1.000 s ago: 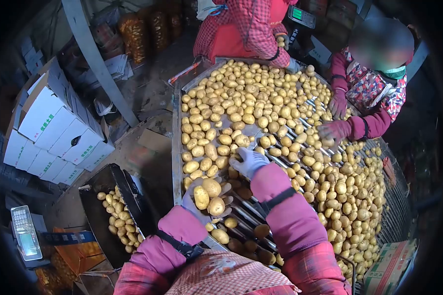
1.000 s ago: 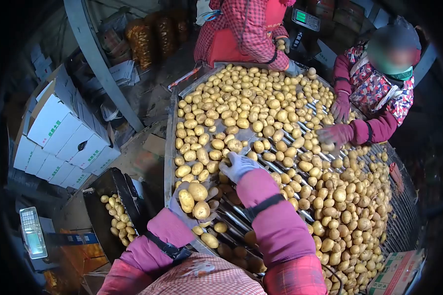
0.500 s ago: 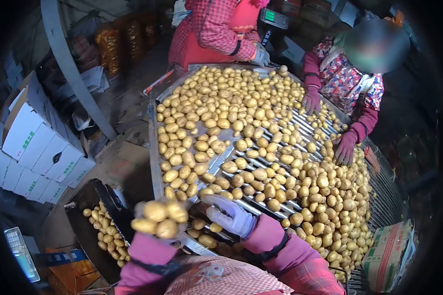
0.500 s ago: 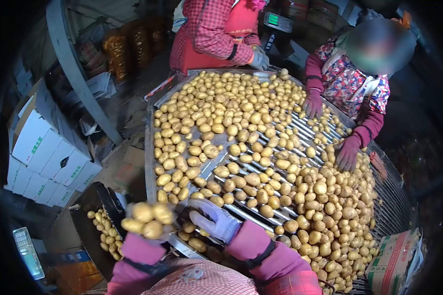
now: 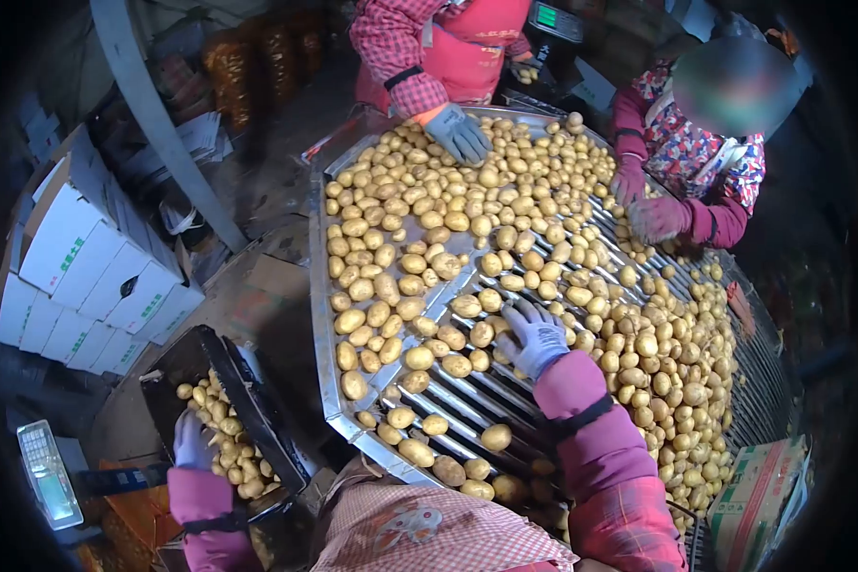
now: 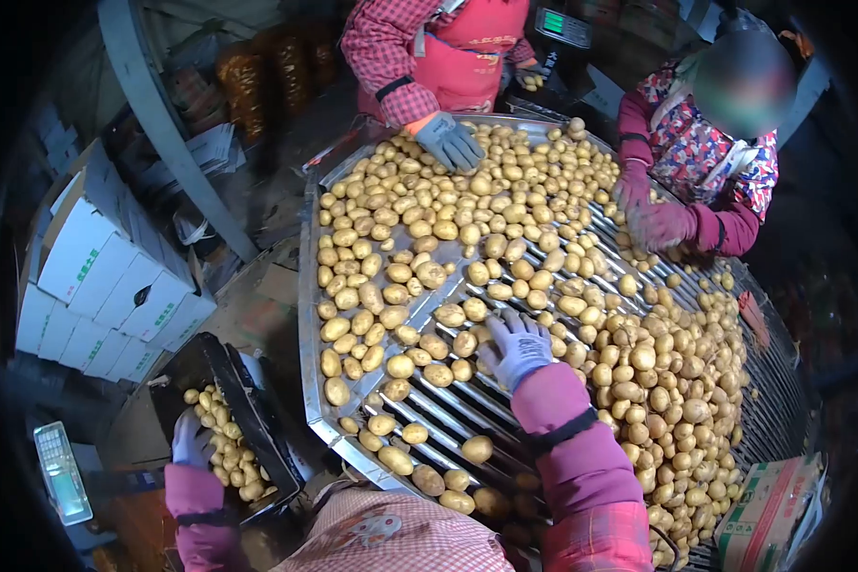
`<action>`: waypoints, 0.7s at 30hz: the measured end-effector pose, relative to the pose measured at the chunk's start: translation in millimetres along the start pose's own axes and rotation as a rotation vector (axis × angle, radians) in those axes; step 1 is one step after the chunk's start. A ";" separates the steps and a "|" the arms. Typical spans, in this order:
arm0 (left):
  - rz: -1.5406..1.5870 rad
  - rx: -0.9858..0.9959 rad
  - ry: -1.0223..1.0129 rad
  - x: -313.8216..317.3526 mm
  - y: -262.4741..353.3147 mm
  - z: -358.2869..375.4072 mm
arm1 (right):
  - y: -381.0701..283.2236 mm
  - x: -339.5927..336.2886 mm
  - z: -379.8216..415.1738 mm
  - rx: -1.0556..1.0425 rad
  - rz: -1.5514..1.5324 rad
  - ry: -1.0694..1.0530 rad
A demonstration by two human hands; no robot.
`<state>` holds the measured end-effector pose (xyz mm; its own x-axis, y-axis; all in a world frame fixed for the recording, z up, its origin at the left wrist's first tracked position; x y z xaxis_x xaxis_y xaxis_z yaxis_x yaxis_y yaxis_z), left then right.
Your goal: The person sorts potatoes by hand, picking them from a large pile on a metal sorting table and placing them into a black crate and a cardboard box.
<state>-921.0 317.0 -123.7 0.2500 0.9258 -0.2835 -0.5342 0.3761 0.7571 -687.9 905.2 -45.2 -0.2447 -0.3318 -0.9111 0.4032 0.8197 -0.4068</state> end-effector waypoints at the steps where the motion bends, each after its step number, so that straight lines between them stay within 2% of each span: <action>1: -0.009 0.086 0.038 27.0 12.3 -1.1 | -21.8 1.4 -4.3 0.007 0.061 -0.038; 2: 0.066 0.187 -0.058 67.1 49.1 14.7 | -40.3 5.0 -4.9 -0.058 -0.087 -0.060; 3: 0.074 0.309 -0.095 107.4 82.5 43.2 | -62.1 8.1 0.7 -0.122 -0.027 -0.106; 5: -0.034 0.571 -0.117 160.1 106.3 56.8 | -108.3 8.9 15.6 -0.403 -0.201 -0.125; 6: -0.083 0.658 -0.119 181.5 110.8 61.2 | -121.8 19.2 24.2 -0.409 -0.270 -0.220; 7: -0.163 0.905 -0.011 203.2 117.1 69.8 | -147.4 18.9 35.7 -0.554 -0.233 -0.221; 8: -0.341 1.180 0.017 220.3 143.3 92.3 | -165.4 25.9 43.2 -0.654 -0.269 -0.341; 10: -0.403 1.254 -0.036 248.5 150.9 101.1 | -164.4 73.9 64.5 -0.877 -0.155 -0.326; 12: -0.574 1.253 -0.051 263.1 149.6 99.2 | -151.3 89.4 44.4 -0.861 -0.247 -0.366; 14: -0.673 1.310 -0.003 267.8 146.8 95.9 | -158.1 57.6 21.1 -0.942 -0.121 -0.203; 15: -0.723 1.393 0.053 268.3 145.5 95.5 | -159.5 48.0 2.6 -0.835 -0.002 -0.372; 16: -0.774 1.466 0.107 266.5 140.7 96.0 | -160.8 45.0 -25.6 -0.328 -0.012 -0.546; 17: -0.892 1.376 0.129 268.8 132.3 94.7 | -143.1 28.3 -43.4 -0.231 -0.057 -0.521; 18: -0.907 1.416 0.119 270.1 129.9 94.8 | -124.7 3.1 -34.1 -0.474 -0.170 -0.020; 20: -0.863 1.480 0.190 269.3 129.8 93.2 | -139.1 -25.2 -10.8 -0.655 -0.049 0.034; 21: -0.857 1.472 0.204 268.7 129.2 94.4 | -140.4 -11.0 9.5 -0.688 -0.094 -0.167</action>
Point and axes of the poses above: each hand's wrist, its own z-axis away from the middle knuckle, its own x-axis out of the palm, y = z × x, the point moved 4 cm from there along -z, towards the middle knuckle, and after that the axes turned 14 degrees about -z, right-handed, at the moved point
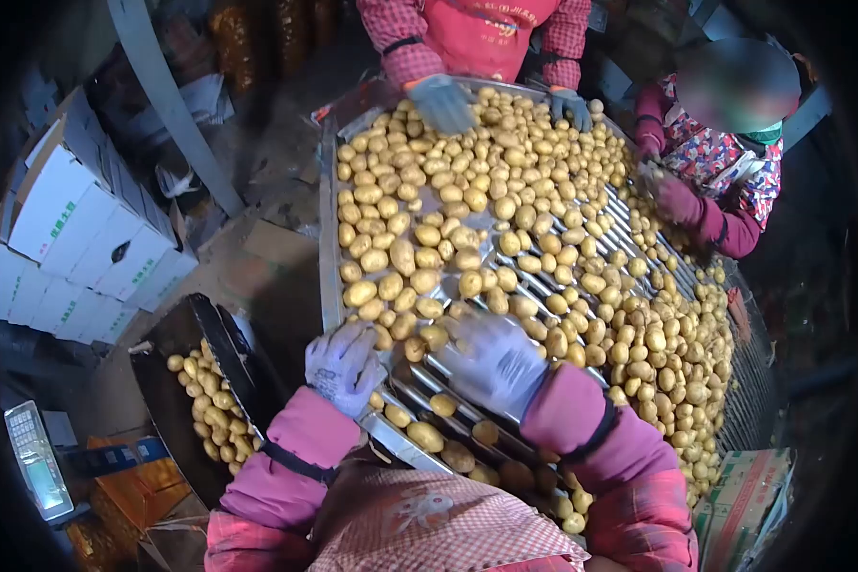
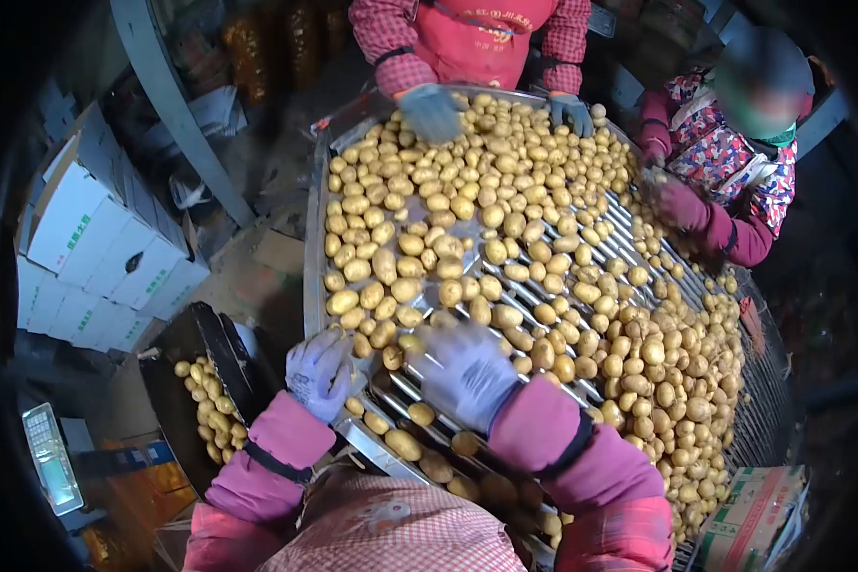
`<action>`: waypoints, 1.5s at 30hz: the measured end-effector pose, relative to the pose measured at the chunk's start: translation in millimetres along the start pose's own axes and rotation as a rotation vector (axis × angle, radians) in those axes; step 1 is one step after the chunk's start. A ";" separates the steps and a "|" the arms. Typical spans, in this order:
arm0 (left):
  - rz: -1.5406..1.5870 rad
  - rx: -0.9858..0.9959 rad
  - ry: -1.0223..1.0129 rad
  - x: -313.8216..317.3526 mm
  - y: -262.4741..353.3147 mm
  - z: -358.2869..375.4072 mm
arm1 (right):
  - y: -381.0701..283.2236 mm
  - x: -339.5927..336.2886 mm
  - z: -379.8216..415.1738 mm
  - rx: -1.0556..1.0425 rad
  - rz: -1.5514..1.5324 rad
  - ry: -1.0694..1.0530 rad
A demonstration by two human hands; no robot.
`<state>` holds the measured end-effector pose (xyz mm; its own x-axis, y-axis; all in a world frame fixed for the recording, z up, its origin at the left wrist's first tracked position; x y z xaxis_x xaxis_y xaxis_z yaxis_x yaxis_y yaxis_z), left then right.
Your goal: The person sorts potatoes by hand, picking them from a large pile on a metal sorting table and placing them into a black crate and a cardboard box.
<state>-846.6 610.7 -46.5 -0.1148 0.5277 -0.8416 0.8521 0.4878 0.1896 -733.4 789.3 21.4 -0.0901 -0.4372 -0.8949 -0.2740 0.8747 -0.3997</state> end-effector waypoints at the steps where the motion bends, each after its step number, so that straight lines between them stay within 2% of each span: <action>1: -0.003 -0.011 0.014 -1.1 1.2 -0.2 | -16.3 20.2 18.2 -0.029 -0.103 -0.171; 2: 0.045 -0.026 0.001 0.1 -0.7 0.2 | -33.7 46.1 31.2 -0.010 -0.126 -0.468; 3: 0.050 -0.031 0.001 0.0 0.4 0.3 | -44.0 72.4 56.7 -0.171 0.024 -0.312; 5: 0.026 -0.033 0.011 -2.9 1.0 -0.8 | -46.9 74.8 48.1 -0.089 -0.085 -0.225; 7: 0.043 -0.029 -0.013 -2.1 1.5 2.1 | -25.0 68.3 26.7 -0.009 -0.092 -0.316; 9: 0.022 -0.034 -0.024 6.5 -2.2 4.6 | 2.5 36.4 19.7 0.108 -0.008 0.011; 11: 0.027 -0.054 -0.027 5.3 -3.6 3.1 | 8.6 -2.4 22.0 0.267 0.007 0.224; 13: 0.045 -0.056 -0.045 3.7 -1.7 5.5 | 7.6 -19.6 45.9 0.391 -0.205 0.064; 15: 0.050 -0.061 -0.021 -1.6 0.1 2.2 | 4.4 4.6 99.8 0.506 -0.744 -0.342; 17: 0.061 -0.059 -0.021 2.6 -0.5 4.0 | -21.0 26.5 126.6 0.567 -0.774 -0.743; 19: 0.056 -0.061 -0.021 5.6 -1.6 5.7 | -35.3 41.4 125.8 0.759 -0.739 -0.725; 21: 0.047 -0.048 -0.014 3.4 -0.7 4.6 | -16.7 62.0 121.7 0.582 -0.851 -0.666; 22: 0.039 -0.047 -0.027 3.1 -0.9 4.3 | -9.1 67.3 114.5 0.422 -0.922 -0.405; 23: 0.032 -0.048 -0.040 3.4 -1.0 4.6 | 3.4 69.4 90.1 0.315 -1.063 -0.271; 24: 0.027 -0.050 -0.036 4.5 -0.5 6.2 | 24.7 53.1 78.7 0.355 -0.858 -0.123; 25: 0.022 -0.040 -0.025 5.9 -0.4 7.4 | 37.6 33.7 71.6 0.550 -0.702 0.045; 26: 0.013 -0.030 -0.013 5.7 -1.9 6.0 | 41.6 19.1 66.1 0.612 -0.743 0.312; 29: 0.060 -0.065 -0.042 1.8 -1.0 4.4 | 44.2 -4.8 49.1 0.536 -0.431 0.239; 32: 0.033 -0.056 -0.015 -0.9 1.8 2.0 | 37.1 2.4 11.9 0.416 -0.245 0.179; 35: 0.005 -0.062 0.005 3.9 0.2 5.1 | 38.5 38.6 -42.6 0.287 -0.100 0.081; 38: 0.005 -0.065 -0.005 7.8 -0.8 7.5 | 52.0 71.5 -91.2 0.143 0.000 0.080; 39: -0.002 -0.058 0.000 5.9 -0.1 7.0 | 66.0 79.4 -98.7 0.193 0.025 -0.012; 41: 0.041 -0.056 -0.052 3.8 -1.9 5.7 | 82.1 65.2 -93.7 0.185 -0.029 0.033; 42: 0.044 -0.064 -0.051 5.5 -2.4 6.6 | 94.4 53.7 -88.9 0.304 -0.022 0.005; 43: 0.047 -0.069 -0.052 5.1 -0.9 7.6 | 134.0 52.9 -74.3 0.265 -0.189 0.026; 44: 0.036 -0.074 -0.063 4.8 -0.1 7.2 | 137.0 31.6 -58.7 0.333 0.014 0.099; 45: 0.022 -0.073 -0.074 4.2 -1.0 5.5 | 141.1 16.4 -40.4 0.378 0.015 0.105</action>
Point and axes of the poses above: each hand's wrist, its own z-axis away from the middle knuckle, its own x-axis out of the palm, y = z × x, the point moved 4 cm from there along -z, towards the middle knuckle, and after that the axes turned 14 degrees about -z, right-handed, at the moved point
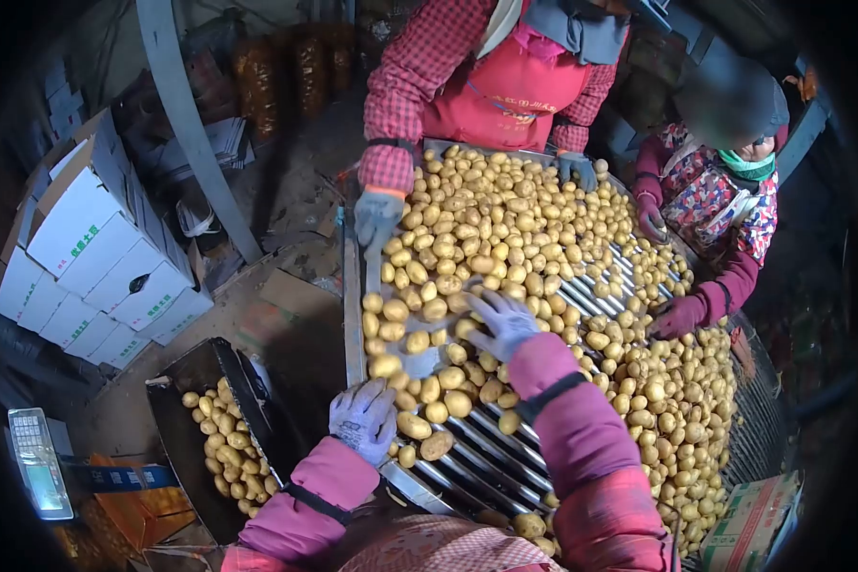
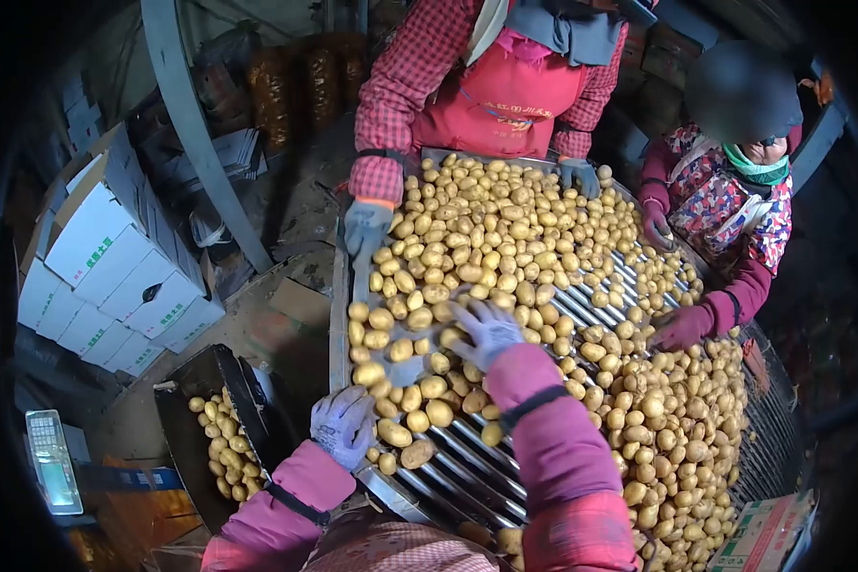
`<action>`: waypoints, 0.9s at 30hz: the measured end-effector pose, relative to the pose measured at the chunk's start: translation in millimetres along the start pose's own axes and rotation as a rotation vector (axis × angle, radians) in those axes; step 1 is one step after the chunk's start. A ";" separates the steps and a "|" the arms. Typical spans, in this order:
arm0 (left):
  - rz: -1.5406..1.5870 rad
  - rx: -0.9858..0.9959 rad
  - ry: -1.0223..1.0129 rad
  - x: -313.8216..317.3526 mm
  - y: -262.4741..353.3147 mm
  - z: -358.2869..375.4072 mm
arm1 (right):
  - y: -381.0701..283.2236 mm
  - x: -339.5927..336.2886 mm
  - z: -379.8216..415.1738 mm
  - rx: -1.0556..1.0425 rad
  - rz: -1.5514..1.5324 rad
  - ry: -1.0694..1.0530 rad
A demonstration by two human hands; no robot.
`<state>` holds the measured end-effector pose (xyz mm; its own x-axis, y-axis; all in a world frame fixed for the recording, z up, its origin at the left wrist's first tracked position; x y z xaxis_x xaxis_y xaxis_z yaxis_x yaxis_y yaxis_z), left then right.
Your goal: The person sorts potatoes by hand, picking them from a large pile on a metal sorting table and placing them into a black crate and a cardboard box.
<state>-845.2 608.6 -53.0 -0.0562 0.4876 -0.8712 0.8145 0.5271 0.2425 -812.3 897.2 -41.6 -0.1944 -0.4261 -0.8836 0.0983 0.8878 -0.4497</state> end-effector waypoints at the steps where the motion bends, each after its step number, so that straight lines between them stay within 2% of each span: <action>1: 0.002 0.006 0.005 -1.0 -0.3 -1.6 | 13.3 -9.1 17.7 -0.004 0.131 0.028; 2: 0.006 -0.007 0.002 -1.7 -0.1 -1.4 | 19.6 -20.1 36.3 0.039 0.110 0.014; 3: 0.011 -0.019 -0.003 -1.4 0.9 -1.5 | 24.4 -29.1 60.0 0.170 0.001 0.034; 5: 0.019 -0.012 -0.001 -0.3 0.3 -1.5 | 53.7 -38.0 104.4 0.211 0.110 0.019; 6: 0.016 -0.013 -0.004 -1.0 -0.5 -1.3 | 49.0 -52.2 119.2 0.297 0.136 -0.028; 8: 0.026 -0.004 0.013 -3.8 1.8 -3.6 | 44.9 -78.2 134.5 0.497 -0.016 -0.133; 10: 0.033 -0.013 0.038 -4.8 1.8 -5.3 | 38.4 -97.5 121.8 0.725 0.133 -0.343; 11: 0.035 -0.013 0.052 -3.5 1.4 -4.2 | 29.4 -104.3 110.6 0.498 0.029 -0.107; 12: 0.030 -0.009 0.059 -2.5 2.0 -5.6 | 29.3 -100.5 94.7 0.472 0.044 -0.068; 14: 0.014 -0.006 0.052 -3.8 1.2 -4.4 | 12.4 -84.3 53.0 0.198 -0.035 0.096; 16: -0.002 -0.001 0.042 -4.5 2.4 -4.3 | 2.1 -58.0 5.8 0.165 -0.032 0.065; 18: -0.009 0.002 0.050 -2.5 0.6 -2.1 | 6.4 -31.2 -32.7 0.312 -0.021 -0.037; 20: -0.032 0.001 0.047 -0.8 -1.0 -1.3 | 17.0 -6.4 -46.0 0.336 -0.039 -0.003; 24: -0.019 0.021 0.026 -5.8 3.5 -3.9 | 36.6 -9.1 -19.3 0.273 -0.038 0.044; 26: 0.010 0.029 0.030 -6.8 3.6 -5.1 | 41.8 -17.6 1.7 0.046 -0.007 0.057; 27: -0.013 0.030 0.042 -4.1 2.0 -4.9 | 42.4 -18.9 13.5 0.082 0.034 -0.041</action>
Point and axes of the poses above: each hand's wrist, its own z-axis away from the middle knuckle, its own x-axis out of the palm, y = z × x, the point moved 4 cm from there along -z, towards the middle knuckle, and after that the axes turned 14 degrees about -z, right-handed, at the moved point
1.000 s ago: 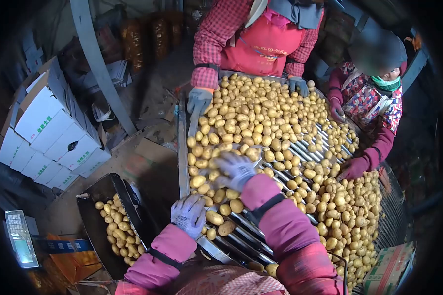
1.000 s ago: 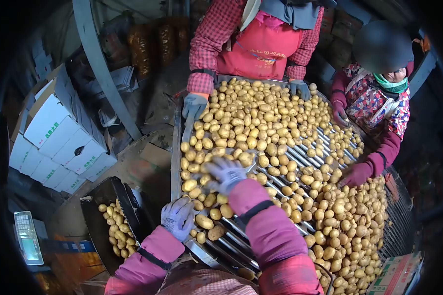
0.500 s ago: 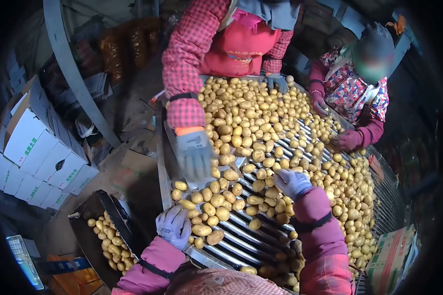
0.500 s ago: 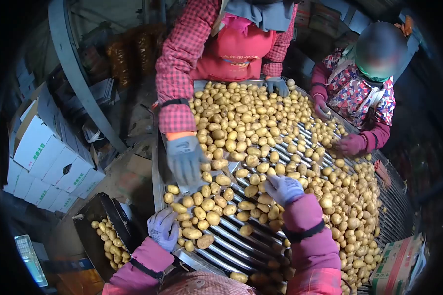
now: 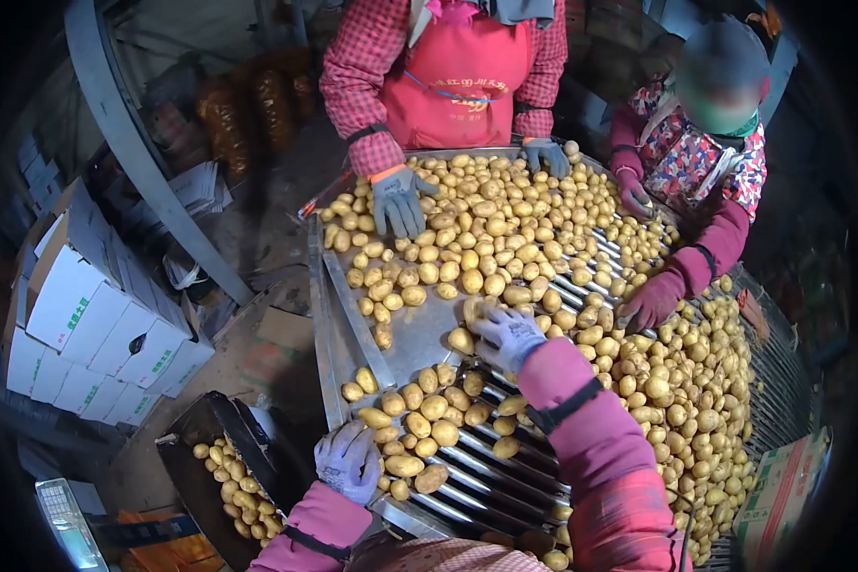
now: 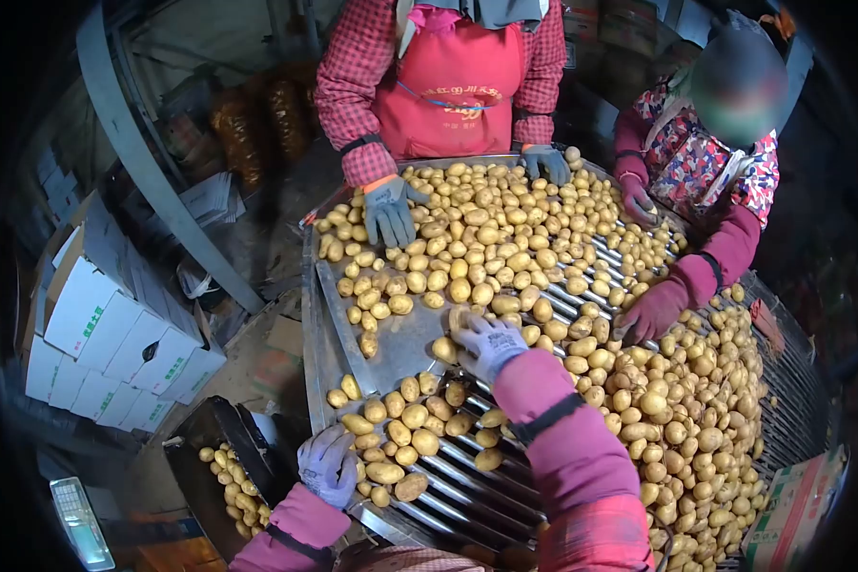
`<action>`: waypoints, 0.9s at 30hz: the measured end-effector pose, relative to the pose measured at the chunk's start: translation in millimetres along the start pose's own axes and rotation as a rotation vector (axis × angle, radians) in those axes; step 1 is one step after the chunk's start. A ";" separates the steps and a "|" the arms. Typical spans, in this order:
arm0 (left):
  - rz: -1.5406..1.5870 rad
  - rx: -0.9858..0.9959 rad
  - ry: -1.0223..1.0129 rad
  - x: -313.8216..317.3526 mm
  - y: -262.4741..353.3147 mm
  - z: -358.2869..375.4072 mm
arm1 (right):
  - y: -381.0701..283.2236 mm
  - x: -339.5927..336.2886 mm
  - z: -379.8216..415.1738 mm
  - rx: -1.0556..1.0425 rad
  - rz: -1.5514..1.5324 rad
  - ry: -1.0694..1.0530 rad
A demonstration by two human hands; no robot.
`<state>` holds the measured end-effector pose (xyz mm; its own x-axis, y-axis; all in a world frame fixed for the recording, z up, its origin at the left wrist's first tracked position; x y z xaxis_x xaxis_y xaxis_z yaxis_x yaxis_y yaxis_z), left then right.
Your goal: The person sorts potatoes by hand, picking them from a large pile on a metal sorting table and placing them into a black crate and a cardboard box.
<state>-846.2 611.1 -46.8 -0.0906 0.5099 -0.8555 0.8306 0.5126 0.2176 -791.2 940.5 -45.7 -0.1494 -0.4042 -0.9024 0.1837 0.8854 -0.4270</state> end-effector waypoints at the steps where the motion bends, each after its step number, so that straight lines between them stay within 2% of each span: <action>1: 0.002 0.004 0.001 0.8 -0.8 0.2 | -0.9 -8.7 6.4 0.133 -0.062 -0.245; 3: -0.012 0.003 -0.006 1.7 -0.2 0.7 | 6.9 -32.0 15.3 0.325 -0.274 -0.312; 4: -0.014 0.002 -0.011 1.7 0.4 0.5 | 10.3 -38.7 15.5 0.297 -0.187 -0.095; 5: -0.013 0.011 -0.020 2.6 1.7 0.9 | 12.6 -42.5 10.3 0.271 -0.133 0.032; 7: -0.016 0.004 -0.002 1.8 1.1 0.4 | -0.5 -41.5 -8.1 0.342 -0.096 0.029; 10: -0.062 0.007 -0.016 0.1 4.0 -1.6 | -7.1 2.6 -42.5 0.193 0.062 -0.123; 12: 0.002 -0.016 -0.105 -4.0 6.6 -8.5 | -11.7 10.6 -59.0 0.154 0.139 -0.143; 14: 0.073 -0.031 -0.150 -14.1 20.4 -19.1 | -1.6 15.8 -67.6 0.277 0.166 -0.207; 16: 1.094 -0.633 -0.577 -11.7 37.4 -26.5 | 0.2 17.3 -69.5 0.339 0.102 -0.156; 17: 1.090 -0.628 -0.564 -9.3 43.8 -27.5 | 1.5 15.9 -70.8 0.400 0.039 -0.104; 19: 1.704 -0.786 -0.720 1.6 61.9 -20.1 | 1.1 19.9 -69.9 0.388 0.073 -0.067; 20: 1.698 -0.778 -0.719 7.6 62.1 -13.3 | 3.3 23.3 -69.3 0.360 0.032 0.002; 21: 1.815 -0.882 -0.751 17.9 62.4 -2.7 | 7.3 26.1 -67.2 0.334 -0.007 0.070; 22: 1.929 -0.992 -0.788 24.0 62.7 2.3 | 3.0 19.3 -56.7 0.299 -0.221 0.173; 23: 1.925 -0.987 -0.799 21.0 62.8 -5.9 | -10.4 12.2 -46.7 0.306 -0.343 0.181; 24: 1.828 -1.171 -0.811 18.5 62.8 -13.0 | -26.1 5.4 -35.7 0.313 -0.460 0.184; 25: 1.723 -1.358 -0.823 19.1 62.6 -13.8 | -46.3 2.9 -21.1 0.110 -0.713 0.184; 26: 1.792 -1.425 -0.792 26.0 60.5 -13.4 | -57.1 19.1 -6.4 0.039 -0.775 -0.037; 27: 1.963 -1.383 -0.736 14.6 65.4 -21.8 | -87.0 -2.2 12.3 -0.140 -0.977 -0.192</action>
<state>-805.2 667.1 -34.9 0.3152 0.6714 0.6707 -0.9329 0.0895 0.3488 -794.9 861.6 -7.3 -0.0122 -0.9871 -0.1597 -0.0538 0.1601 -0.9856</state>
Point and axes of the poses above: each hand's wrist, its own z-axis away from the middle knuckle, its own x-axis out of the palm, y = z × x, the point moved 4 cm from there along -z, towards the middle knuckle, and after that the axes turned 14 degrees about -z, right-handed, at the moved point
